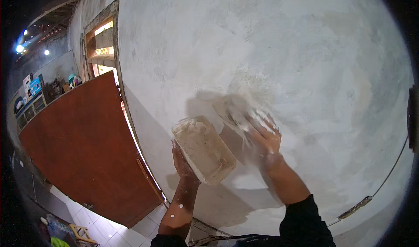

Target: The person is applying plaster to a wall using a putty knife and a plastic container of plaster mix.

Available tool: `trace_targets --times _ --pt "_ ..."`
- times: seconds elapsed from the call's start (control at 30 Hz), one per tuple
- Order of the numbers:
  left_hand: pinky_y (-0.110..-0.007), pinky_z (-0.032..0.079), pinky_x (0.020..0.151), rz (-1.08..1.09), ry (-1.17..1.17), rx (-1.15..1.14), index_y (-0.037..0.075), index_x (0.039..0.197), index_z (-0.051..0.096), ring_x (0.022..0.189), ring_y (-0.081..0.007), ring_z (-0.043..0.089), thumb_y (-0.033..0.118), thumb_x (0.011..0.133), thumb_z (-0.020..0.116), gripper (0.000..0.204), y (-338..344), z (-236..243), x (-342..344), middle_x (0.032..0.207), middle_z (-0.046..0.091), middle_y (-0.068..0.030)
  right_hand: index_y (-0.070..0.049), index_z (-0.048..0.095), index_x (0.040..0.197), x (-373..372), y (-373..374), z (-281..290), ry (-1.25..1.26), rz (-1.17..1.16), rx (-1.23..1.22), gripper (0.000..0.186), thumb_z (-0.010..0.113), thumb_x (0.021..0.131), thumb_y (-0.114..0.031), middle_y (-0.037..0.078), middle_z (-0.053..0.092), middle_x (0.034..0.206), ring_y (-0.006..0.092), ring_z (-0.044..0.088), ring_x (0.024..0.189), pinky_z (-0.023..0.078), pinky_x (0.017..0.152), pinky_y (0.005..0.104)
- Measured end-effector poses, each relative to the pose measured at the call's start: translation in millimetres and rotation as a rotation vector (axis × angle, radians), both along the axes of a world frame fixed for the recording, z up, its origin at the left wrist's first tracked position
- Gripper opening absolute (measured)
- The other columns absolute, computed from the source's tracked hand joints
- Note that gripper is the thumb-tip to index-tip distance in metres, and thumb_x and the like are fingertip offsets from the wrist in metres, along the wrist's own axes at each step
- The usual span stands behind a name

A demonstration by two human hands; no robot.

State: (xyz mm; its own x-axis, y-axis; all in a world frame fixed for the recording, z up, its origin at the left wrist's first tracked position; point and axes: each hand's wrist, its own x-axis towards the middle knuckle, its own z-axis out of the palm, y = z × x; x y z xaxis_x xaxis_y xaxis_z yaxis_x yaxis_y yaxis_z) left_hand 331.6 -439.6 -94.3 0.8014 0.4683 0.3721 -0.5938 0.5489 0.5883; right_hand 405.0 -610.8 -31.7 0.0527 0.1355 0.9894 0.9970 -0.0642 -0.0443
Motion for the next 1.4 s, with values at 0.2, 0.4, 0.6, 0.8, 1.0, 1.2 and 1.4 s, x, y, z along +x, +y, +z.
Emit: trace_targets --times 0.2,0.4,0.6,0.8,1.0,1.2,1.4 --pt "-0.046 0.045 0.089 0.0 -0.169 -0.063 0.008 0.125 0.042 0.105 -0.0298 0.052 0.049 0.091 0.034 0.054 24 8 7 0.117 0.051 -0.014 -0.005 0.06 0.101 20 16 47 -0.353 -0.713 -0.234 0.027 0.057 0.075 -0.011 0.013 0.055 0.118 0.027 0.051 0.11 0.04 0.093 0.0389" --pt "-0.047 0.045 0.088 -0.084 -0.235 -0.184 0.008 0.126 0.039 0.106 -0.0308 0.051 0.05 0.09 0.033 0.056 64 22 -8 0.119 0.049 -0.014 0.005 0.055 0.108 4 51 28 -0.306 -0.978 -0.465 0.038 0.053 0.073 -0.01 0.02 0.058 0.108 0.0317 0.057 0.101 0.042 0.092 0.0433" --pt "-0.045 0.048 0.085 -0.032 -0.263 -0.111 0.007 0.127 0.038 0.105 -0.0306 0.052 0.051 0.091 0.03 0.057 101 55 -39 0.12 0.048 -0.0151 0.007 0.054 0.106 -53 63 72 -0.121 -0.818 -0.615 0.036 0.052 0.076 -0.014 0.025 0.056 0.11 0.0331 0.056 0.104 0.042 0.093 0.043" --pt "-0.042 0.047 0.084 -0.086 -0.265 -0.11 0.008 0.123 0.044 0.1 -0.0271 0.054 0.046 0.09 0.032 0.052 120 79 -57 0.114 0.053 -0.0118 0.001 0.053 0.109 -43 53 179 -0.201 -0.923 -0.149 0.033 0.048 0.084 -0.019 0.02 0.058 0.102 0.0324 0.059 0.088 0.051 0.067 0.0395" --pt "-0.043 0.047 0.083 -0.095 -0.225 -0.259 0.009 0.122 0.045 0.099 -0.028 0.054 0.047 0.09 0.033 0.051 138 90 -57 0.113 0.053 -0.0108 -0.001 0.057 0.103 -28 138 142 0.05 -1.059 -0.42 0.027 0.049 0.083 -0.017 0.016 0.064 0.076 0.0297 0.063 0.069 0.051 0.063 0.041" --pt "-0.046 0.05 0.081 -0.053 -0.299 -0.133 0.005 0.122 0.043 0.098 -0.0299 0.056 0.045 0.091 0.035 0.051 166 90 -70 0.113 0.053 -0.0149 0.014 0.054 0.102 -56 177 106 -0.152 -0.95 -0.645 0.037 0.052 0.079 -0.016 0.029 0.06 0.097 0.0348 0.062 0.088 0.05 0.079 0.041" --pt "-0.044 0.048 0.083 -0.118 -0.255 -0.211 0.009 0.123 0.044 0.1 -0.0277 0.054 0.046 0.091 0.032 0.05 193 100 -84 0.114 0.053 -0.0108 -0.001 0.053 0.11 -69 174 175 0.233 -0.825 -0.737 0.033 0.05 0.08 -0.015 0.018 0.057 0.107 0.0315 0.059 0.09 0.047 0.081 0.0413"
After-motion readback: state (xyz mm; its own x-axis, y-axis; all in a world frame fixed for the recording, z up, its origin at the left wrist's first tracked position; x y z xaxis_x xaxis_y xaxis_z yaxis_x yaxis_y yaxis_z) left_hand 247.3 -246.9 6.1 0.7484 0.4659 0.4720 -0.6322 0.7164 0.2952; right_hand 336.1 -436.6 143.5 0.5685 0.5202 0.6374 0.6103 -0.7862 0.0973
